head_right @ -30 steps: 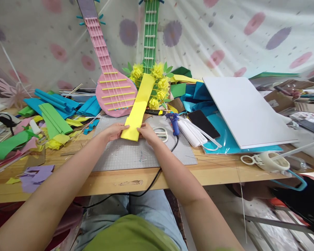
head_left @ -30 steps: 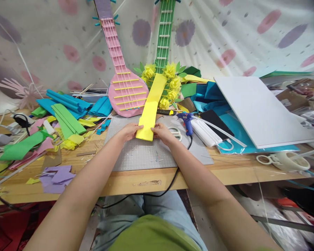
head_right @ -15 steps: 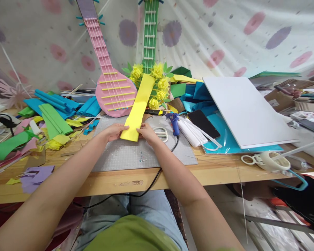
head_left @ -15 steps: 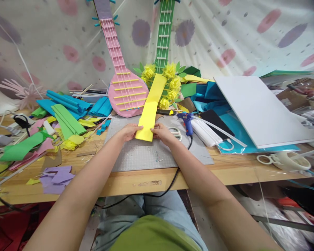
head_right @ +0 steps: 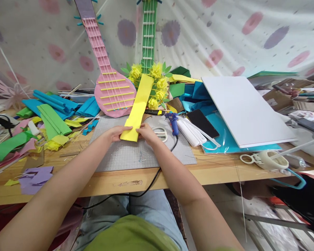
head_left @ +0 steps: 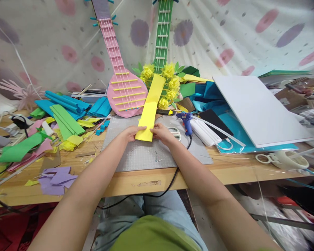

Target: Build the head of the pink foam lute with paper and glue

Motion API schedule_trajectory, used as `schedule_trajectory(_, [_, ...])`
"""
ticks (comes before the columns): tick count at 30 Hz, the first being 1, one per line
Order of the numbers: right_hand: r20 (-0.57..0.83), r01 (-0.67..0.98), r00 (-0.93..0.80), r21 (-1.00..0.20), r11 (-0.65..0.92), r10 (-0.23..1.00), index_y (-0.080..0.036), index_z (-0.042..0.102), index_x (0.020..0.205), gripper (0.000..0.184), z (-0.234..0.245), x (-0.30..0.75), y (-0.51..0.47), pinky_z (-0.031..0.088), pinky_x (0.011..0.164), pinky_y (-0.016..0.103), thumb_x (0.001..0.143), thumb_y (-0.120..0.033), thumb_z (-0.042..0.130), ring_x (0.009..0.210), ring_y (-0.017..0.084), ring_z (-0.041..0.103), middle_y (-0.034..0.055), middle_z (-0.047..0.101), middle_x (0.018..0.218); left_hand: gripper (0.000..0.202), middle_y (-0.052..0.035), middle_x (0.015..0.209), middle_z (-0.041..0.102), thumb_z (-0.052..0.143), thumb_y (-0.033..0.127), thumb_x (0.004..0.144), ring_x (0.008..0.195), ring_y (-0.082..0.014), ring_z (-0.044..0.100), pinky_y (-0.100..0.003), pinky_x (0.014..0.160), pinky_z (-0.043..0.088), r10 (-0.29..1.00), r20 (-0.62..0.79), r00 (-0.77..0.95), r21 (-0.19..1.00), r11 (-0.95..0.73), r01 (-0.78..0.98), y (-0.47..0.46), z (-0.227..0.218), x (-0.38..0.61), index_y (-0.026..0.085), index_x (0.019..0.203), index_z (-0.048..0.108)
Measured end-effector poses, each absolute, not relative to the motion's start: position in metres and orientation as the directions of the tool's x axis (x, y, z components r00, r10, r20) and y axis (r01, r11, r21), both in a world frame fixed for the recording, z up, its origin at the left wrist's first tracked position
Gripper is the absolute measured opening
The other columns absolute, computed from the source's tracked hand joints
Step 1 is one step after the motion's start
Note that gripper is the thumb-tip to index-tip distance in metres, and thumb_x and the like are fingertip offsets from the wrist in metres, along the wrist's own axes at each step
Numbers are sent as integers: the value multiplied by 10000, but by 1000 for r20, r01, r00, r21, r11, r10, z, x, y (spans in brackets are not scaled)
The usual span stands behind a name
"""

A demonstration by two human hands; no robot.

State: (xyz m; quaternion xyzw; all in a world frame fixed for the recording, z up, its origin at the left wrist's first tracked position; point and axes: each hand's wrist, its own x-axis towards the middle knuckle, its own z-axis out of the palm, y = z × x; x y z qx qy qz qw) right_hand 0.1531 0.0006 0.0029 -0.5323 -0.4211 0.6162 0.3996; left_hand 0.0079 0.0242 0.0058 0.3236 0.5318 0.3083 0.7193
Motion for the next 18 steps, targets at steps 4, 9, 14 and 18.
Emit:
schedule_trajectory(4, [-316, 32, -98, -949, -315, 944, -203, 394, 835, 178, 3, 151, 1, 528, 633, 267, 775, -71, 498, 670, 115, 624, 3, 618, 774, 143, -137, 878, 713, 630, 111, 746, 832, -222, 683, -337, 806, 545, 809, -545, 220, 815, 573, -90, 24, 4, 10, 89, 885, 655])
schedule_trajectory(9, [-148, 494, -77, -865, -91, 986, -182, 460, 975, 197, 12, 174, 3, 500, 667, 284, 787, -202, 517, 749, 151, 625, 50, 644, 885, 176, -157, 907, 707, 702, 129, 680, 845, -230, 680, -338, 818, 537, 853, -505, 134, 860, 511, -13, 24, 5, 3, 89, 846, 660])
schedule_trajectory(14, [-79, 923, -175, -360, 135, 981, -167, 557, 1003, 255, 22, 219, 5, 434, 749, 307, 762, -249, 534, 909, 223, 598, 82, 661, 954, 194, -147, 904, 710, 750, 144, 616, 823, -233, 681, -329, 769, 550, 852, -515, 92, 856, 506, 108, 27, 5, -14, 116, 782, 652])
schedule_trajectory(18, [-136, 946, -318, -111, 305, 938, -150, 595, 1043, 319, 21, 234, 2, 404, 810, 326, 764, -290, 528, 1010, 266, 559, 134, 616, 1082, 187, -129, 893, 714, 747, 134, 608, 771, -212, 684, -286, 696, 554, 854, -504, 127, 862, 491, 124, 28, 8, -22, 128, 770, 653])
